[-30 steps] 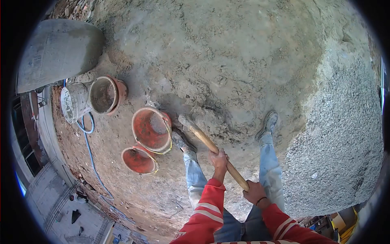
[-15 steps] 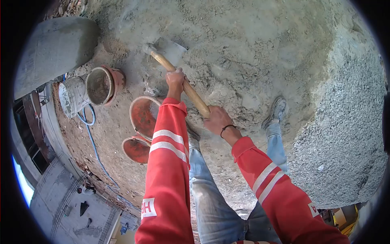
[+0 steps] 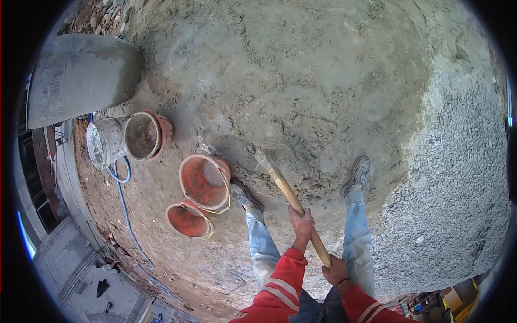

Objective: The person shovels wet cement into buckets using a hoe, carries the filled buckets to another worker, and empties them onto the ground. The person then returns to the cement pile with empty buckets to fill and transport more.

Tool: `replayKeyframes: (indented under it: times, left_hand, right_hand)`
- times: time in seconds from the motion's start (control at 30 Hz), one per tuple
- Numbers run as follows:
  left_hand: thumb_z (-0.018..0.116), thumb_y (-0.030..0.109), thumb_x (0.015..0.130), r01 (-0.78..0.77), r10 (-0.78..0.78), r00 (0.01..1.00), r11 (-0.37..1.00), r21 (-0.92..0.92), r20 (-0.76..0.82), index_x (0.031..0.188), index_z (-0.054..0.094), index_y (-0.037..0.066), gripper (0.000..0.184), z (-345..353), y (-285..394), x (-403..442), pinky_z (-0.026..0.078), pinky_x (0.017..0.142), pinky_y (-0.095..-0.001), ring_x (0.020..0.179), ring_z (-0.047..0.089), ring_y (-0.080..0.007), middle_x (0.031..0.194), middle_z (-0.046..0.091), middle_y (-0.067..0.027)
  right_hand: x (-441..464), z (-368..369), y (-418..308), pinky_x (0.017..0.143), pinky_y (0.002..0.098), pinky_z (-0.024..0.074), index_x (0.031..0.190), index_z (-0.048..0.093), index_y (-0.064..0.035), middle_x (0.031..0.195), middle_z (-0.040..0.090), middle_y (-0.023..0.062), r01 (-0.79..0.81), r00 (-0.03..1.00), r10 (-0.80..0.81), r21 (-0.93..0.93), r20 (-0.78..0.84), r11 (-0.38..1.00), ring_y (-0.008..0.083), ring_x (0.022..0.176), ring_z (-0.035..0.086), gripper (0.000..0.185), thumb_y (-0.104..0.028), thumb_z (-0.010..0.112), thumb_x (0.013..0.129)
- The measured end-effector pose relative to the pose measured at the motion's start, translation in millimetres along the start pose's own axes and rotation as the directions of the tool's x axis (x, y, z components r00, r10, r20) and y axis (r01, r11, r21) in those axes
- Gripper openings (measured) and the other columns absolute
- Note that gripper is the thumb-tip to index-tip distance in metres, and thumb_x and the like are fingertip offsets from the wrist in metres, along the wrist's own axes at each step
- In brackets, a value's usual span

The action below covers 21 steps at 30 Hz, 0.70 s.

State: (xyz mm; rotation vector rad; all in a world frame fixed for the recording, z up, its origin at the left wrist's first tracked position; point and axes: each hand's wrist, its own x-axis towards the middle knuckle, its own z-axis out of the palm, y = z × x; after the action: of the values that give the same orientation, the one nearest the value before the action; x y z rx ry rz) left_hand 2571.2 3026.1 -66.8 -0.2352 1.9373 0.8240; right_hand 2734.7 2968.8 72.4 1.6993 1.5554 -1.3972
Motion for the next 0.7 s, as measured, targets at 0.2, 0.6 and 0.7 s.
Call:
replayKeyframes:
  times: [0.2,0.6,0.7]
  left_hand:
    - [0.054,0.002,0.085,-0.181,0.241,0.968,0.866,-0.467,0.071,0.108,0.037,0.007,0.029,8.5,142.2,79.4,0.045,0.044,-0.028,0.05,0.05,-0.0134,0.072,0.05,-0.0057]
    - [0.053,0.009,0.092,-0.307,0.282,0.939,0.946,0.107,0.199,0.084,0.049,-0.003,0.015,79.1,296.0,313.8,0.051,0.047,-0.0374,0.053,0.056,-0.0219,0.065,0.054,-0.01]
    - [0.054,0.009,0.089,-0.312,0.285,0.946,0.93,0.193,0.156,0.083,0.048,-0.005,0.016,86.6,248.4,296.3,0.048,0.041,-0.0372,0.048,0.055,-0.0237,0.063,0.055,-0.0123]
  right_hand:
    - [125.4,-59.1,-88.5,0.063,0.0478,0.0513,0.094,0.054,-0.0087,0.076,0.065,0.0147,0.212,0.96,-0.245,-0.223,-0.132,0.951,0.0372,0.071,0.065,0.026,-0.016,0.067,0.073]
    - [368.7,-131.0,-290.0,0.078,0.0438,0.0519,0.094,0.065,-0.0029,0.088,0.068,0.02,0.351,0.843,-0.438,-0.299,-0.312,0.887,0.034,0.09,0.067,0.018,-0.006,0.058,0.078]
    - [327.9,-121.4,-243.9,0.079,0.0427,0.0498,0.093,0.065,-0.003,0.087,0.068,0.018,0.263,0.904,-0.345,-0.31,-0.251,0.914,0.0332,0.09,0.066,0.018,-0.01,0.053,0.082]
